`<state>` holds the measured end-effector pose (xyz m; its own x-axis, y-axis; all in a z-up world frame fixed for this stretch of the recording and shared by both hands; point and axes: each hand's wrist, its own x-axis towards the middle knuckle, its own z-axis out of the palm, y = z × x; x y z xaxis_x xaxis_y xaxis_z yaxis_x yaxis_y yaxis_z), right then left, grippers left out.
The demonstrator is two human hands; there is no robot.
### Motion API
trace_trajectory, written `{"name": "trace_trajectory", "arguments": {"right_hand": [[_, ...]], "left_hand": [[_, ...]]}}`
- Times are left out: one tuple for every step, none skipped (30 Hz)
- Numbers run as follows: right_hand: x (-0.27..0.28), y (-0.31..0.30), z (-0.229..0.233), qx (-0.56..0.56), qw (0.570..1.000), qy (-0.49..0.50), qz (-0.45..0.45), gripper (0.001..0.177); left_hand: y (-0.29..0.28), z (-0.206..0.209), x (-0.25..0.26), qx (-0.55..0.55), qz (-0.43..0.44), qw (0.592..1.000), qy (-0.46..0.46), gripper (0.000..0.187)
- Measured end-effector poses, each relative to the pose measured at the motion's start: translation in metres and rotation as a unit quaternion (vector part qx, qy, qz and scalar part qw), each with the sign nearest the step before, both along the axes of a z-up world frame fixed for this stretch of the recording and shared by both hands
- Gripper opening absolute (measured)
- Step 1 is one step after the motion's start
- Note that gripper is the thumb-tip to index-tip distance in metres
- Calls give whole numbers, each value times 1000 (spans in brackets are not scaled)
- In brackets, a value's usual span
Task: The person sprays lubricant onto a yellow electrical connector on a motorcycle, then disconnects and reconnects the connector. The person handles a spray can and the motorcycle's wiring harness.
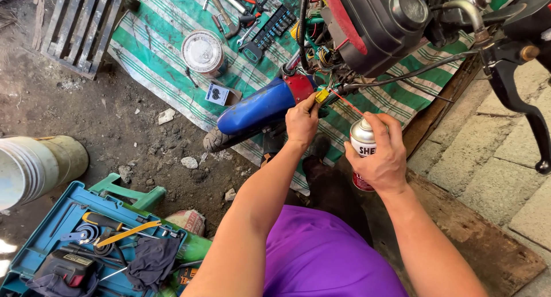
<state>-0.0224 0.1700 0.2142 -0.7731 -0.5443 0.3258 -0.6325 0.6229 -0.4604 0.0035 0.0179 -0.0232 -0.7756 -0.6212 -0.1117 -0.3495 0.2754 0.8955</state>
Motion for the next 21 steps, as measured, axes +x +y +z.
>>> {"name": "trace_trajectory", "arguments": {"right_hand": [[0, -1, 0, 0, 1000, 0, -1, 74], [-1, -2, 0, -4, 1000, -4, 3, 73], [-2, -4, 0, -9, 1000, -8, 8, 72], [-4, -4, 0, -9, 1000, -7, 8, 72], [-4, -4, 1, -10, 1000, -10, 9, 73], [-4, -4, 1, -11, 1000, -13, 10, 74], [-5, -5, 1, -10, 1000, -12, 10, 74], [-6, -5, 0, -11, 1000, -14, 11, 74], [-6, -6, 0, -11, 1000, -15, 13, 74], [-6, -6, 1, -11, 1000, -16, 13, 74], [-7, -6, 1, -11, 1000, -18, 16, 74], [-7, -6, 2, -11, 1000, -20, 18, 73], [-7, -7, 3, -11, 1000, -20, 18, 73], [-7, -8, 4, -11, 1000, -20, 19, 73], [-8, -10, 6, -13, 999, -20, 21, 73], [-9, -10, 4, -13, 999, -20, 22, 73], [-8, -10, 3, -10, 1000, -21, 20, 73], [-8, -9, 2, -6, 1000, -22, 18, 73], [-8, -9, 2, -6, 1000, -22, 18, 73], [-9, -9, 2, -3, 1000, -22, 18, 73], [-10, -9, 2, 0, 1000, -21, 18, 73]], "left_hand": [[0, -1, 1, 0, -1, 1000, 0, 35], [1, -1, 2, -15, -1, 1000, -5, 35], [1, -2, 1, -31, 0, 999, -9, 35], [2, -7, 0, -31, -1, 999, -9, 35], [3, -12, 1, -52, 1, 999, -6, 36], [5, -17, 2, -72, 2, 997, -3, 37], [5, -16, 2, -72, 3, 997, -3, 37], [4, -15, 1, -88, -3, 996, -3, 38], [3, -13, 2, -105, -9, 994, -5, 39], [4, -18, 3, -105, -8, 994, -6, 39], [4, -22, 3, -128, -13, 992, -14, 40], [4, -26, 3, -151, -18, 988, -22, 41], [4, -26, 3, -151, -17, 988, -21, 41], [4, -27, 4, -151, -21, 988, -22, 41], [4, -27, 4, -152, -23, 988, -22, 40], [4, -30, 2, -152, -22, 988, -22, 40], [5, -33, 3, -156, -25, 987, -23, 42], [7, -36, 3, -159, -27, 987, -24, 43], [7, -37, 3, -159, -26, 987, -25, 43], [7, -38, 3, -164, -31, 986, -27, 42], [5, -39, 3, -169, -35, 985, -30, 42]]}}
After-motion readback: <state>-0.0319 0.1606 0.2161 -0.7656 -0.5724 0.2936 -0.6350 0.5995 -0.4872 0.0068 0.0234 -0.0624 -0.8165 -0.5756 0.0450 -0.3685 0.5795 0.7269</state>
